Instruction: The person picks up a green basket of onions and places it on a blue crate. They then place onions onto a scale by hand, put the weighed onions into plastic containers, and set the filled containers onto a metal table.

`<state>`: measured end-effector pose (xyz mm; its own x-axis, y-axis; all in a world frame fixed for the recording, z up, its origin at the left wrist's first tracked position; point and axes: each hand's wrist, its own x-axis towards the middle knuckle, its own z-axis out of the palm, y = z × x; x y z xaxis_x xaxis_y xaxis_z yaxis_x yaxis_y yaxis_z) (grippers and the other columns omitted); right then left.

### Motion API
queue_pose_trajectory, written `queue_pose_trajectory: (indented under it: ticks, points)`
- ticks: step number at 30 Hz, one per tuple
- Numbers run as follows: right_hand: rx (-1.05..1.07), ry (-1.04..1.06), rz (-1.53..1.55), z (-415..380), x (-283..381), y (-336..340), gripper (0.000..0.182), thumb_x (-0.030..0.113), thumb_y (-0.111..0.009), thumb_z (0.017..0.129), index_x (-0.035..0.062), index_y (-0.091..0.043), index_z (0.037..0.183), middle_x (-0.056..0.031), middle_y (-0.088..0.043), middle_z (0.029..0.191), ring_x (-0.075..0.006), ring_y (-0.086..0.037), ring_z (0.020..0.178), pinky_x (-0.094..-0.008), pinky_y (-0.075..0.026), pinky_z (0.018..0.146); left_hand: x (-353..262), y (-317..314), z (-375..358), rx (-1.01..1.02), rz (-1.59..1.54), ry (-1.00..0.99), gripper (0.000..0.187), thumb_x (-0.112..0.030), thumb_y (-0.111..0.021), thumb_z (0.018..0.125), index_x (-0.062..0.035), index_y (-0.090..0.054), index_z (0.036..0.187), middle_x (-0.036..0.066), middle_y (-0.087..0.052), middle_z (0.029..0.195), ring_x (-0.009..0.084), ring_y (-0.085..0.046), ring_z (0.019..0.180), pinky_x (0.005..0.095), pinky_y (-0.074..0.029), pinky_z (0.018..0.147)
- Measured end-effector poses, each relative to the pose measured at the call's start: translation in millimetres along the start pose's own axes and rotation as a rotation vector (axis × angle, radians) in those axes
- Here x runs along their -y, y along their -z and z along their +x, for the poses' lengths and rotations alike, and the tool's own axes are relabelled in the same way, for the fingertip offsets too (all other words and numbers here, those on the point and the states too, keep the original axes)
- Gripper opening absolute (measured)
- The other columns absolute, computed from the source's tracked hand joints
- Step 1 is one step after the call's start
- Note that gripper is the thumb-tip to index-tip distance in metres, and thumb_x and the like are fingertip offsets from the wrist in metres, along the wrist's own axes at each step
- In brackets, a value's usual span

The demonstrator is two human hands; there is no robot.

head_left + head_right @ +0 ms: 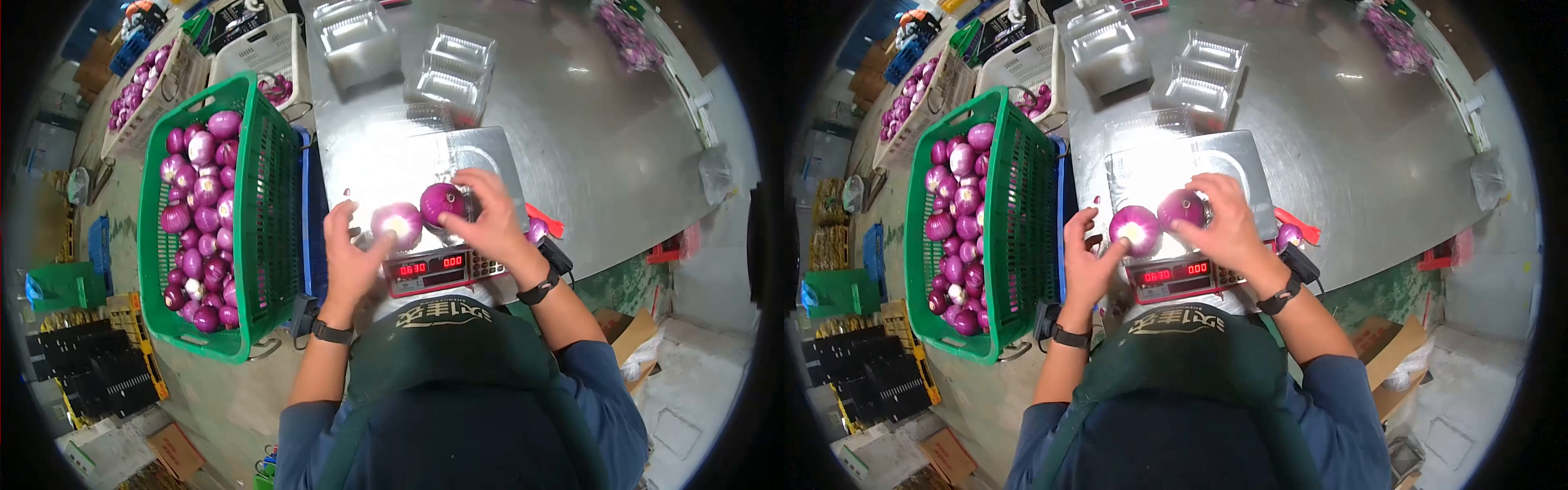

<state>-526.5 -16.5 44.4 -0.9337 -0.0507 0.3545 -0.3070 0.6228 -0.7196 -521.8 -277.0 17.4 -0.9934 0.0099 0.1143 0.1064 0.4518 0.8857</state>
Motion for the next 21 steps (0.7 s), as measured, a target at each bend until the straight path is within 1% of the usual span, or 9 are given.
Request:
queue_pose_trajectory:
  ticks: [2, 4, 9, 12, 14, 16, 18, 20, 21]
  points:
    - [-0.028, -0.133, 0.018, 4, -2, 6, 0.043, 0.02, -0.083, 0.08, 0.0031, -0.067, 0.116, -0.0124, -0.067, 0.119, -0.0301, -0.062, 0.117, -0.0383, -0.049, 0.098, 16, 11, -7, -0.021, -0.176, 0.241, 0.06, -0.015, -0.083, 0.08, -0.0018, -0.056, 0.132, 0.014, -0.055, 0.126, 0.0205, -0.059, 0.108, 0.0342, -0.052, 0.091]
    - [-0.064, -0.262, 0.105, 8, -12, 7, 0.042, 0.027, -0.082, 0.083, 0.0046, -0.068, 0.116, -0.0148, -0.067, 0.115, -0.0289, -0.065, 0.108, -0.0368, -0.054, 0.087, 18, 19, -13, -0.095, -0.438, 0.364, 0.048, -0.012, -0.079, 0.086, -0.0014, -0.058, 0.127, 0.006, -0.061, 0.109, 0.0087, -0.059, 0.088, 0.0241, -0.051, 0.08]
    - [-0.048, -0.6, 0.29, 39, -37, -4, 0.055, 0.028, -0.08, 0.085, -0.0005, -0.064, 0.13, -0.013, -0.068, 0.108, -0.0204, -0.066, 0.097, -0.0327, -0.053, 0.082, 22, 23, -32, -0.061, -0.644, 0.522, 0.035, -0.011, -0.075, 0.09, -0.0026, -0.06, 0.121, 0.003, -0.064, 0.098, 0.0091, -0.059, 0.084, 0.0246, -0.051, 0.076]
    - [-0.019, -0.76, 0.497, 64, -41, -12, 0.058, 0.021, -0.079, 0.085, -0.0013, -0.06, 0.136, -0.0126, -0.068, 0.107, -0.0197, -0.066, 0.096, -0.0314, -0.054, 0.079, 2, 21, -41, 0.13, -0.818, 0.679, 0.035, -0.011, -0.073, 0.092, -0.0019, -0.058, 0.123, 0.005, -0.065, 0.099, 0.0118, -0.064, 0.084, 0.0272, -0.054, 0.07]
    - [0.021, -0.796, 0.642, 71, -70, -19, 0.058, 0.016, -0.077, 0.084, -0.0009, -0.059, 0.136, -0.0126, -0.068, 0.107, -0.0199, -0.066, 0.095, -0.0307, -0.054, 0.078, -11, 21, -45, 0.206, -0.914, 0.685, 0.042, -0.01, -0.069, 0.094, -0.0008, -0.05, 0.13, 0.011, -0.065, 0.099, 0.0204, -0.068, 0.083, 0.0336, -0.057, 0.073]
    - [-0.052, -0.701, 0.729, 69, -76, -23, 0.064, 0.008, -0.074, 0.081, 0.0016, -0.054, 0.141, -0.0028, -0.062, 0.097, -0.0103, -0.06, 0.077, -0.0242, -0.048, 0.065, -11, 20, -50, 0.21, -1.05, 0.655, 0.045, -0.007, -0.065, 0.094, 0.0026, -0.046, 0.134, 0.015, -0.065, 0.101, 0.0251, -0.068, 0.09, 0.0371, -0.058, 0.077]
    - [0.127, -0.48, 0.498, 62, -57, 3, 0.067, 0.006, -0.075, 0.076, 0.0035, -0.055, 0.139, -0.0073, -0.063, 0.102, -0.0164, -0.062, 0.072, -0.0289, -0.05, 0.064, -10, 22, -50, 0.213, -1.076, 0.64, 0.04, -0.008, -0.064, 0.093, 0.0029, -0.05, 0.129, 0.016, -0.066, 0.105, 0.0265, -0.068, 0.093, 0.0381, -0.058, 0.078]
    - [-0.062, 0.242, -0.037, 28, -67, 7, 0.069, 0.007, -0.074, 0.075, 0.0056, -0.054, 0.141, -0.0113, -0.064, 0.1, -0.0253, -0.063, 0.068, -0.0363, -0.053, 0.066, 0, 27, -51, 0.252, -1.056, 0.596, 0.033, -0.017, -0.064, 0.094, -0.0047, -0.058, 0.124, 0.017, -0.07, 0.113, 0.0289, -0.067, 0.099, 0.0413, -0.056, 0.082]
    - [0.101, 0.241, -0.109, 13, -52, 27, 0.073, 0.008, -0.074, 0.075, 0.006, -0.051, 0.145, -0.0129, -0.064, 0.095, -0.0293, -0.064, 0.068, -0.0391, -0.053, 0.068, -3, 27, -49, 0.246, -1.09, 0.604, 0.026, -0.016, -0.064, 0.094, -0.0056, -0.059, 0.118, 0.016, -0.07, 0.107, 0.0286, -0.068, 0.095, 0.0401, -0.056, 0.078]
